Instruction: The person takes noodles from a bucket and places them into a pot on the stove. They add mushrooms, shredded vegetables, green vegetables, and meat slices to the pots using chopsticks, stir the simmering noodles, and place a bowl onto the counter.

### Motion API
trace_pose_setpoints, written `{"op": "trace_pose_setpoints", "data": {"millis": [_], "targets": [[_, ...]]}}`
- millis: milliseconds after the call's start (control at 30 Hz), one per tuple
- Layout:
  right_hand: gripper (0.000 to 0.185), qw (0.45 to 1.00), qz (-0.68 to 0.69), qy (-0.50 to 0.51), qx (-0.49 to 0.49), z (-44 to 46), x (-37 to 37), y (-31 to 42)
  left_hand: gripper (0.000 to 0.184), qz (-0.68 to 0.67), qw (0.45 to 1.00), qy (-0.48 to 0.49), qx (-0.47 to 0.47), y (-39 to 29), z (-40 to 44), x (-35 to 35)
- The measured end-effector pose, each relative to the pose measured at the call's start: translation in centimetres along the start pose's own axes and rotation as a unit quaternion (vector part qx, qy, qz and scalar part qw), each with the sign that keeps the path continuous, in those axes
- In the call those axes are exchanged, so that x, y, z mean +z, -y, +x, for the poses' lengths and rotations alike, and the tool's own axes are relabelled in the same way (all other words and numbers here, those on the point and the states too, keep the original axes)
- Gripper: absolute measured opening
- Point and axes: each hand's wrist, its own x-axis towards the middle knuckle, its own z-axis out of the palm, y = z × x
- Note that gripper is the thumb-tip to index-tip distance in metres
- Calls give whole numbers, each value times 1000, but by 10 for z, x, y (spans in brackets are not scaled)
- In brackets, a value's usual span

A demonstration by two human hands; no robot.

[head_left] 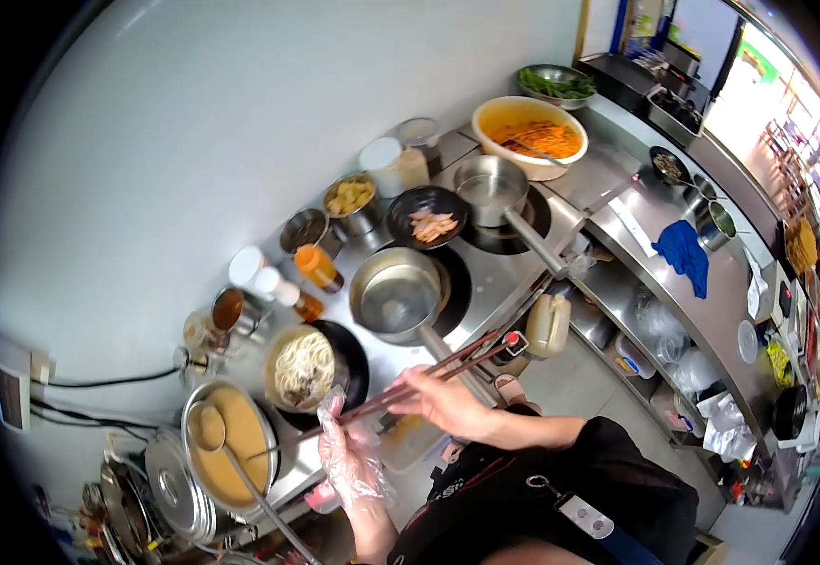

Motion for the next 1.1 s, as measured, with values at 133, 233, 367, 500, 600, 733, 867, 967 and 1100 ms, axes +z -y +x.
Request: {"op": "trace_pose_setpoints", "data": {"millis": [133,233,367,500,600,733,867,967,1100], "targets": [[25,996,41,78,-32,-6,-27,42,22,0,999,-41,25,39,9,33],[25,964,-178,183,75,-26,-75,135,19,-30,998,-50,32,53,28,58],[24,790,-609,10,-71,-33,-148,307,17,-99,988,-109,50,69,39,123],[58,395,-818,-257,-329,43,-257,437,19,-150,987,-57,4,87,52,145],[47,351,-866,-133,-331,101,-312,488,20,-166,985,-49,-1,106,53,182],[34,352,-875,-49,-329,152,-336,512,17,-126,984,-123,40,130,56,220],[24,366,-852,-38,-373,195,-329,532,19,-98,993,-65,-6,142,64,207],[17,336,-850,24,-405,228,-336,549,20,-91,989,-112,22,150,72,214],[12,372,-833,-16,-408,233,-320,584,19,-102,993,-64,15,151,77,209]]}}
